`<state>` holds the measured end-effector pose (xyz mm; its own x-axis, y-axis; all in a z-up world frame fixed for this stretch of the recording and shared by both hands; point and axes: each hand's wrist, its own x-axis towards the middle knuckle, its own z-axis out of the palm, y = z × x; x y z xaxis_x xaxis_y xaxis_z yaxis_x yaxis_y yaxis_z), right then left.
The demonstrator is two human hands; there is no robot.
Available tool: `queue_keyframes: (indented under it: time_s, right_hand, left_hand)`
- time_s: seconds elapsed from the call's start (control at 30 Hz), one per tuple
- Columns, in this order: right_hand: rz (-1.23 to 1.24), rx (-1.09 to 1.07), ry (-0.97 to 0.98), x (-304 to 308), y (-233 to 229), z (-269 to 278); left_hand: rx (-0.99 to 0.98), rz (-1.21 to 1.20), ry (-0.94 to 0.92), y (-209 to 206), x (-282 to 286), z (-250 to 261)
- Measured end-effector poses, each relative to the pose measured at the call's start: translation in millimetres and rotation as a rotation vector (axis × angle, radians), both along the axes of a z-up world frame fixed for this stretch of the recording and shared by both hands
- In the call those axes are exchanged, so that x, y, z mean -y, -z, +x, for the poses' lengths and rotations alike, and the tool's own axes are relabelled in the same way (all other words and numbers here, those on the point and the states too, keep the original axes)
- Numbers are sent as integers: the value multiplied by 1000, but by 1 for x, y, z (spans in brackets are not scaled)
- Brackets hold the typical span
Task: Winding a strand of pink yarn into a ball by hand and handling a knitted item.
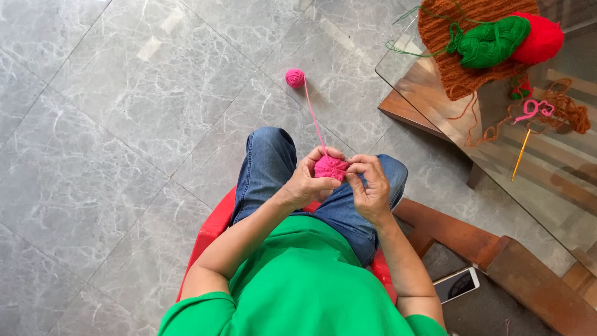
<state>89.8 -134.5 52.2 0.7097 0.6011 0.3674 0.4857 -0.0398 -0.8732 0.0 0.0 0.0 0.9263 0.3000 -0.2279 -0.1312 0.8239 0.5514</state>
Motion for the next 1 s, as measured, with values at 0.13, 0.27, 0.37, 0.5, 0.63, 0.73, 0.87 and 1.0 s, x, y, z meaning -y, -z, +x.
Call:
queue_keyframes:
  time_s: [0.13, 0.27, 0.37, 0.5, 0.63, 0.73, 0.87, 1.0]
  right_hand:
    - [-67, 94, -16, 5, -12, -7]
    - [-108, 55, -35, 10, -20, -9]
    - [-125, 32, -41, 11, -22, -4]
    - [-158, -44, -83, 6, -32, -7]
    - [-202, -225, -2, 12, -13, -15]
    - [-6, -441, -32, 11, -4, -18]
    - [-179, -70, -17, 8, -4, -17]
    - [-194, 123, 3, 14, -1, -12]
  left_hand:
    - [-3, 51, -111, -4, 2, 3]
    - [44, 109, -162, -38, -4, 4]
    - [63, 47, -91, -44, -3, 0]
    - [-35, -70, 71, -63, -7, -13]
    - [-132, -96, 105, -64, -6, -12]
    - [-180, -81, 69, -61, 0, -6]
    - [-55, 53, 38, -66, 10, -5]
    - [59, 207, 79, -63, 9, -7]
